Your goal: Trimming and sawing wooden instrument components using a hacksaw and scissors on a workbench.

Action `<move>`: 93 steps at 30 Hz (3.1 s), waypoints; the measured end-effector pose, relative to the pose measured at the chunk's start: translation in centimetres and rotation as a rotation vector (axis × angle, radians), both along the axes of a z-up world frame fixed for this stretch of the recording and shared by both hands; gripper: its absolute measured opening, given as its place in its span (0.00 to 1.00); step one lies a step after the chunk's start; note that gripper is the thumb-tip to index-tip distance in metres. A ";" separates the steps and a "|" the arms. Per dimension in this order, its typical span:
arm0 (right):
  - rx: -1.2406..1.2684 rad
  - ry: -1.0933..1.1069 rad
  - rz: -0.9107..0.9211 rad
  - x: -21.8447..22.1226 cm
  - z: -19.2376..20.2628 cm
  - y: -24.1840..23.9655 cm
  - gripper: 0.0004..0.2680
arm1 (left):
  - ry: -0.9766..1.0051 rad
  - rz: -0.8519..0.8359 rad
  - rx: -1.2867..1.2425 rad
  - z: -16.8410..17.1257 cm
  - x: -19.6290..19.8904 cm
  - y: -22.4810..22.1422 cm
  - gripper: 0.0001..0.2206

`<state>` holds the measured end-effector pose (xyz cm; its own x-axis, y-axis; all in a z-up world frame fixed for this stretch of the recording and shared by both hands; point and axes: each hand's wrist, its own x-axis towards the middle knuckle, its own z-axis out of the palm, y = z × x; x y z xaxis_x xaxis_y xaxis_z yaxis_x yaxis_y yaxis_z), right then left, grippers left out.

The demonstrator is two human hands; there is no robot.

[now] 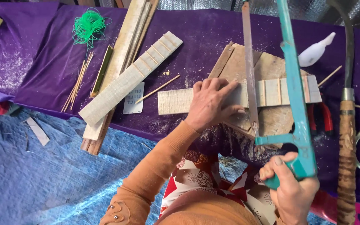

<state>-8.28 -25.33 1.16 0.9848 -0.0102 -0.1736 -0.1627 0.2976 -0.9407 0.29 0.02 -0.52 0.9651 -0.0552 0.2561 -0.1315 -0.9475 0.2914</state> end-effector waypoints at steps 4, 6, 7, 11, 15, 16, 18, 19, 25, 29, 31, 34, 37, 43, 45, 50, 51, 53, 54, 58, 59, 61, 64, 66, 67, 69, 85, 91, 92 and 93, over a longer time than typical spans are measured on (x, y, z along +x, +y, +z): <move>-0.057 -0.045 0.026 -1.0 -0.3 -0.6 0.03 | -0.040 -0.016 -0.038 0.2 -0.3 0.0 0.35; -0.039 -0.048 -0.014 -2.3 0.1 -0.6 0.03 | -0.055 -0.004 -0.066 0.2 -0.4 0.0 0.35; -0.037 -0.048 -0.010 -2.2 -0.1 -0.7 0.03 | -0.056 0.000 -0.063 0.3 -0.2 0.2 0.35; 0.062 0.024 -0.009 -1.6 -0.6 -1.7 0.03 | -0.046 -0.014 -0.062 0.3 -0.3 0.0 0.34; 0.122 0.098 0.012 -0.5 0.1 -2.0 0.07 | -0.057 0.002 -0.059 0.8 -0.4 -0.1 0.35; 0.129 0.099 0.001 -0.8 0.3 -1.9 0.07 | -0.055 -0.009 -0.052 1.5 -0.4 -0.5 0.35; 0.094 -0.028 -0.071 -1.4 0.5 -1.8 0.06 | -0.016 0.054 -0.075 2.7 -0.5 -1.2 0.42; 0.100 -0.023 -0.078 -1.5 0.9 -1.9 0.06 | -0.010 0.048 -0.068 2.8 0.0 -1.6 0.42; 0.026 0.082 -0.114 -2.7 0.2 -4.8 0.06 | 0.180 0.123 0.007 1.9 2.4 -2.8 0.39; 0.067 0.121 -0.094 -2.4 -1.5 -5.6 0.06 | 0.185 0.122 -0.100 1.8 3.5 -2.1 0.28; 0.108 0.132 -0.065 -2.3 -2.3 -5.5 0.06 | 0.225 0.161 -0.150 1.0 4.2 -1.4 0.20; 0.088 0.077 -0.069 -2.3 -2.8 -5.1 0.05 | -0.025 0.108 -0.137 -0.9 5.5 -0.7 0.08; 0.104 0.052 -0.044 -2.4 -3.0 -5.3 0.05 | -0.060 0.200 -0.344 -1.2 5.7 -0.3 0.07; 0.014 0.206 -0.042 -2.6 -2.0 -5.6 0.07 | -0.056 0.175 -0.152 1.4 0.7 -1.3 0.25; -0.012 0.246 0.016 -2.5 -2.4 -5.8 0.05 | -0.054 0.136 -0.137 0.9 -0.2 -1.2 0.35; -0.032 0.222 -0.029 -2.7 -0.9 -3.6 0.05 | -0.122 0.110 -0.096 1.0 -0.5 -1.4 0.34; -0.086 0.286 -0.034 -2.6 -0.8 -3.6 0.05 | -0.149 0.110 -0.075 1.1 -0.5 -1.5 0.30; -0.095 0.248 -0.075 -2.9 0.2 -2.3 0.05 | -0.151 0.117 -0.073 1.0 -0.3 -1.3 0.31; -0.099 0.213 -0.118 -3.1 0.8 -1.8 0.06 | -0.151 0.121 -0.066 0.9 -0.3 -1.4 0.31; -0.397 0.182 -0.074 -3.8 4.3 0.6 0.05 | -0.156 0.126 -0.052 0.8 -0.4 -1.3 0.31; -0.463 0.226 -0.076 -4.0 4.9 1.0 0.05 | -0.166 0.120 -0.061 0.8 -0.5 -1.3 0.31; -0.533 0.267 -0.081 -4.3 4.9 1.7 0.06 | -0.178 0.114 -0.076 0.9 -0.4 -1.2 0.30; -0.518 0.154 -0.110 -3.7 2.8 2.0 0.05 | -0.163 0.089 -0.077 1.0 -0.3 -1.1 0.28; -0.633 -0.131 -0.014 -2.3 1.2 2.1 0.03 | -0.123 0.079 -0.064 1.1 -0.3 -1.0 0.29; -0.638 -0.132 -0.016 -1.8 1.6 2.2 0.03 | -0.124 0.078 -0.068 0.9 -0.3 -1.1 0.29; -0.639 -0.151 0.036 -0.7 2.4 2.5 0.05 | -0.205 0.099 -0.094 0.6 -0.3 -1.1 0.29; -0.763 -0.233 0.090 1.5 3.3 3.9 0.03 | -0.044 0.023 -0.097 1.3 -0.6 -0.3 0.33; -0.772 -0.284 0.105 -2.2 2.6 2.1 0.03 | -0.046 0.034 -0.098 1.3 -0.5 -0.3 0.31; -0.787 -0.178 0.020 -3.7 2.5 1.9 0.02 | -0.030 0.036 -0.103 1.3 -0.5 -0.4 0.31; -0.800 -0.072 -0.066 -5.2 2.4 1.7 0.02 | -0.015 0.037 -0.108 1.2 -0.5 -0.5 0.31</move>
